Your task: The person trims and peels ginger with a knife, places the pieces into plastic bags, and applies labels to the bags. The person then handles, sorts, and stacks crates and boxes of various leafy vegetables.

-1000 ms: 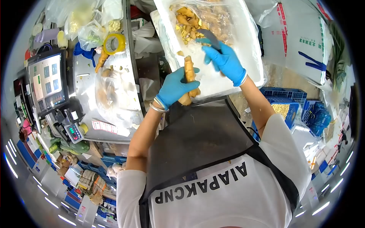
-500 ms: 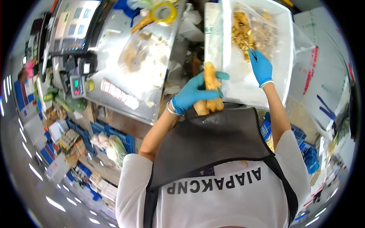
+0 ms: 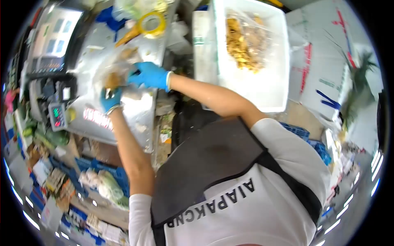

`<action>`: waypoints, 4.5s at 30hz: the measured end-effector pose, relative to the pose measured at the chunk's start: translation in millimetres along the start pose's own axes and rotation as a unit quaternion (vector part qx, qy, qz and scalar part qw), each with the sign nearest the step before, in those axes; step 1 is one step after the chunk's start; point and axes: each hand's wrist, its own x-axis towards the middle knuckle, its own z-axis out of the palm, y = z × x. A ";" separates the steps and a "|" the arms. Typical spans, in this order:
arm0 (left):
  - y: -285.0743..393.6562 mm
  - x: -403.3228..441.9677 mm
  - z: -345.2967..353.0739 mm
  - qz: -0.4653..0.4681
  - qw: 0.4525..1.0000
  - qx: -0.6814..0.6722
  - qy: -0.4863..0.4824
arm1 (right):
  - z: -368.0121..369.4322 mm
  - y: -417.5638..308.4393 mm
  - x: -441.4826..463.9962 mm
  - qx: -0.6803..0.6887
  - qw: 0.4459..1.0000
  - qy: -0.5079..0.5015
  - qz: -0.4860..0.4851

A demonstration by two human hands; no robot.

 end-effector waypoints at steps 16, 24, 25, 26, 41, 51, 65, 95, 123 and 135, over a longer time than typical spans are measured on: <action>265.2 -168.2 208.0 -0.149 0.863 -0.188 -0.445 | -378.1 154.8 -204.1 -0.445 0.765 0.441 0.152; 243.5 -49.5 490.3 0.302 0.855 0.126 -0.402 | -628.7 92.5 -154.4 -0.699 0.678 0.212 0.081; 246.5 -17.3 505.4 0.335 0.861 0.117 -0.364 | -665.5 112.2 -148.2 -0.773 0.611 0.055 0.162; 235.1 34.9 514.4 0.386 0.841 0.097 -0.367 | -679.5 125.4 -147.7 -0.603 0.759 0.183 0.161; 176.6 -185.1 535.6 0.168 0.938 0.132 -0.274 | -548.7 177.4 -360.4 0.304 0.694 0.648 0.078; 192.6 -139.3 671.3 0.674 0.590 0.379 -0.233 | -407.4 41.6 -367.4 0.189 0.731 0.655 0.025; 261.1 -147.3 469.7 -0.267 0.766 -0.295 -0.506 | -383.5 28.1 -356.9 0.250 0.790 0.555 0.070; 31.2 35.9 -29.8 -0.215 0.908 0.228 0.278 | -8.1 -63.8 -87.2 0.085 0.973 -0.062 0.206; 118.2 -215.8 -65.7 -0.109 0.832 -0.541 0.064 | 117.1 -17.2 -48.5 0.104 0.964 -0.085 0.228; 118.4 -211.9 -103.5 -0.037 0.723 -0.690 -0.011 | 68.2 26.6 26.4 -0.392 0.916 0.062 -0.065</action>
